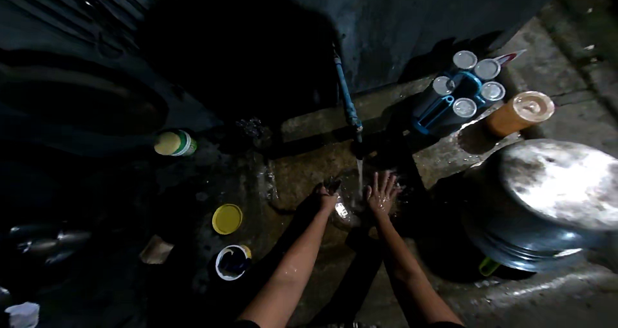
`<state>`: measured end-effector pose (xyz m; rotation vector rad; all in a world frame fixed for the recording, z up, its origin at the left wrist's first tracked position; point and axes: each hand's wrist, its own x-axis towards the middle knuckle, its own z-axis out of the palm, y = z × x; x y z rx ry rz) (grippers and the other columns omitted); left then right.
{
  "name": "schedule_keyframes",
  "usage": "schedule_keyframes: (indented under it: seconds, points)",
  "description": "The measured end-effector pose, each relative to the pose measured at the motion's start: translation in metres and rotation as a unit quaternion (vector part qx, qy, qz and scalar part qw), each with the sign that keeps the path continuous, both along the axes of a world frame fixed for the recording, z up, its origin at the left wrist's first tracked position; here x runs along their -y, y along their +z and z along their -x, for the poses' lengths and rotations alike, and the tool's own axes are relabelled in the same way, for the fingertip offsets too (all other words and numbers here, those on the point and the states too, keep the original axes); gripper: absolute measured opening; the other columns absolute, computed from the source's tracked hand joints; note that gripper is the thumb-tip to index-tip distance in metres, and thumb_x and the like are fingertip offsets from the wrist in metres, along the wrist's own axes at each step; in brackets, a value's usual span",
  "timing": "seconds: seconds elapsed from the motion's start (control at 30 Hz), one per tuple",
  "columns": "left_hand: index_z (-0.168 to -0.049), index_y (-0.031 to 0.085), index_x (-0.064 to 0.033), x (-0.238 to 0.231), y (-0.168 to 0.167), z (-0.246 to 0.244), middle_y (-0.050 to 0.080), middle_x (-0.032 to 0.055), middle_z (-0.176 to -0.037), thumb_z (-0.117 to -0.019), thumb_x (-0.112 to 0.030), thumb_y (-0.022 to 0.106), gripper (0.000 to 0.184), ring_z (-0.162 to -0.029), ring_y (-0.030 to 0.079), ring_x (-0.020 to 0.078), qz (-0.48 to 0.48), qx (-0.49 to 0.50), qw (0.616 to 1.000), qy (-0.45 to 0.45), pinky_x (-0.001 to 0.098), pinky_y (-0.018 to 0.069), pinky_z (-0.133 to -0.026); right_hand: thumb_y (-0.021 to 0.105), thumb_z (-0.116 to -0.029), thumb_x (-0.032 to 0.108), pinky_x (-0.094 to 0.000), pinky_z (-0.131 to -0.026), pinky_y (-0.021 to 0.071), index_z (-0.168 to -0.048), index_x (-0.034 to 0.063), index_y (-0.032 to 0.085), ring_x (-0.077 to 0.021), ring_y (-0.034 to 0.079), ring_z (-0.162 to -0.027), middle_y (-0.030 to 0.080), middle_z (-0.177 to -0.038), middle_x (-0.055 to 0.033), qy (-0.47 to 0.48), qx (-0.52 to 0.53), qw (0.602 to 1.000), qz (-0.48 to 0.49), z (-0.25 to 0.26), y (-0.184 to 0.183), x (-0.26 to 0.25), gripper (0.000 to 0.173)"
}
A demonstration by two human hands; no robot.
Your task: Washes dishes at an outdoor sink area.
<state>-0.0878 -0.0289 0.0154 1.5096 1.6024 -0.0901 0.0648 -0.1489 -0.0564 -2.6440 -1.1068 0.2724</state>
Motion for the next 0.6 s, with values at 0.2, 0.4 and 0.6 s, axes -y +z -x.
schedule_keyframes:
  seconds: [0.2,0.4,0.6]
  points:
    - [-0.138,0.05,0.0048,0.002,0.036,-0.006,0.06,0.0246,-0.126,-0.0962,-0.025,0.07,0.055,-0.11,0.061,0.0311,0.097,0.147,0.976,0.128,0.0446,0.0503,-0.095,0.03,-0.1068,0.044,-0.074,-0.116,0.0026,-0.163,0.0262,0.026,-0.0409,0.004,-0.156,0.01,-0.17,-0.014,-0.033,-0.047,0.998,-0.004,0.007,0.011,-0.007,0.059]
    - [-0.14,0.048,0.0027,0.008,0.062,-0.012,0.06,0.0248,-0.123,-0.1046,-0.03,0.055,0.048,-0.098,0.061,0.0293,0.117,0.173,0.972,0.108,0.0433,0.051,-0.085,0.042,-0.1076,0.03,-0.0574,-0.125,0.0135,-0.16,0.0067,0.029,-0.0367,0.014,-0.156,0.017,-0.168,-0.0183,0.087,-0.273,0.957,-0.054,0.057,0.086,-0.039,0.059]
    - [-0.138,0.051,0.0003,-0.013,0.08,0.028,0.067,0.0196,-0.114,-0.1094,-0.018,0.042,0.035,-0.081,0.066,0.0213,0.088,0.289,0.942,0.143,0.0347,0.0545,-0.07,0.03,-0.1095,0.034,-0.0601,-0.124,0.0077,-0.16,0.002,0.025,-0.0399,0.009,-0.156,0.016,-0.168,-0.0205,0.102,-0.16,0.982,0.009,0.041,0.07,0.007,0.06]
